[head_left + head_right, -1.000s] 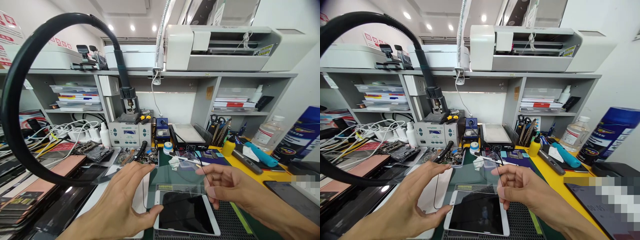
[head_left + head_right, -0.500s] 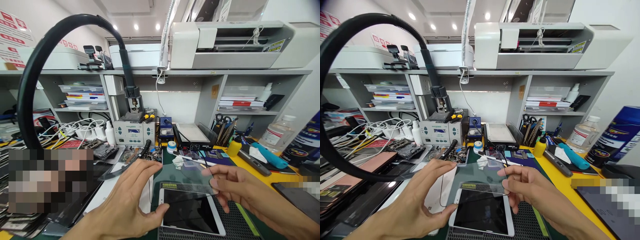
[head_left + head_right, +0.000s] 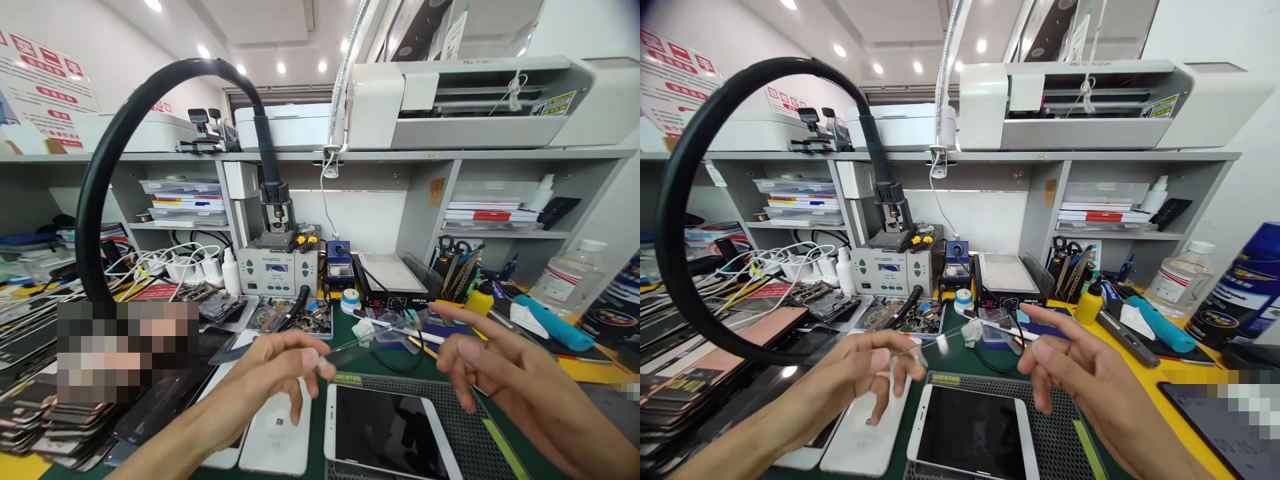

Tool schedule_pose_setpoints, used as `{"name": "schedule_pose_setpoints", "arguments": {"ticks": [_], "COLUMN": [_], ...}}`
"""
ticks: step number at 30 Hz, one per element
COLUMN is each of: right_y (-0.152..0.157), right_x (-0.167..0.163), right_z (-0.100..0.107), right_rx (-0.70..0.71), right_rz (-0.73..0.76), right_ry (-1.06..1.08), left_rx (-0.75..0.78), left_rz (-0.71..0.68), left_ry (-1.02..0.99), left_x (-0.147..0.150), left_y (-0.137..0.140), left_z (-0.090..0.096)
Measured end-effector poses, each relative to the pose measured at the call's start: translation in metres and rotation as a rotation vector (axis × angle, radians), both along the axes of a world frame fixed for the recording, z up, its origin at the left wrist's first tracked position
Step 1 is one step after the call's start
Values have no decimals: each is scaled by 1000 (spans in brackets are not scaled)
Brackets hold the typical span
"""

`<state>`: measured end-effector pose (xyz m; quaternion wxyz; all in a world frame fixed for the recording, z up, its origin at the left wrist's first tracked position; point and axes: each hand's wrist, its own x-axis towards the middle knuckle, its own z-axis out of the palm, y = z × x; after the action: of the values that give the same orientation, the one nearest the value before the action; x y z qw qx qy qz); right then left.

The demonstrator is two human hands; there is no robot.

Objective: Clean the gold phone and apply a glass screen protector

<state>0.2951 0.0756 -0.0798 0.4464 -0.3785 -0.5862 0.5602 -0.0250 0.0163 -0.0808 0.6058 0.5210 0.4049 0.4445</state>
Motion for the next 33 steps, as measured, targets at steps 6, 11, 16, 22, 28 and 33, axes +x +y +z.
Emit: {"name": "schedule_pose_setpoints", "arguments": {"ticks": [6,11,16,22,28,33], "right_y": [0,-4,-13,-10,-6,-5], "right_x": [-1,-5,-15,-14,-6,-4], "right_z": [-7,-3,5,-2,-10,-7], "right_rx": [23,28,-41,-27,-67,-20], "right_rz": [11,-1,-3,24,37,59], "right_ry": [-91,-121,-84,-117,-124,-152], "left_rx": [-423,-537,-561,-559,-576,-501], "left_rz": [-228,-289,-342,-342,-338,-287], "left_ry": [-205,-210,-190,-143,-127,-128], "left_x": [0,-2,-3,2,5,6], "left_y": [6,10,11,11,12,8], "left_z": [-1,-9,-16,-15,-13,-10]}}
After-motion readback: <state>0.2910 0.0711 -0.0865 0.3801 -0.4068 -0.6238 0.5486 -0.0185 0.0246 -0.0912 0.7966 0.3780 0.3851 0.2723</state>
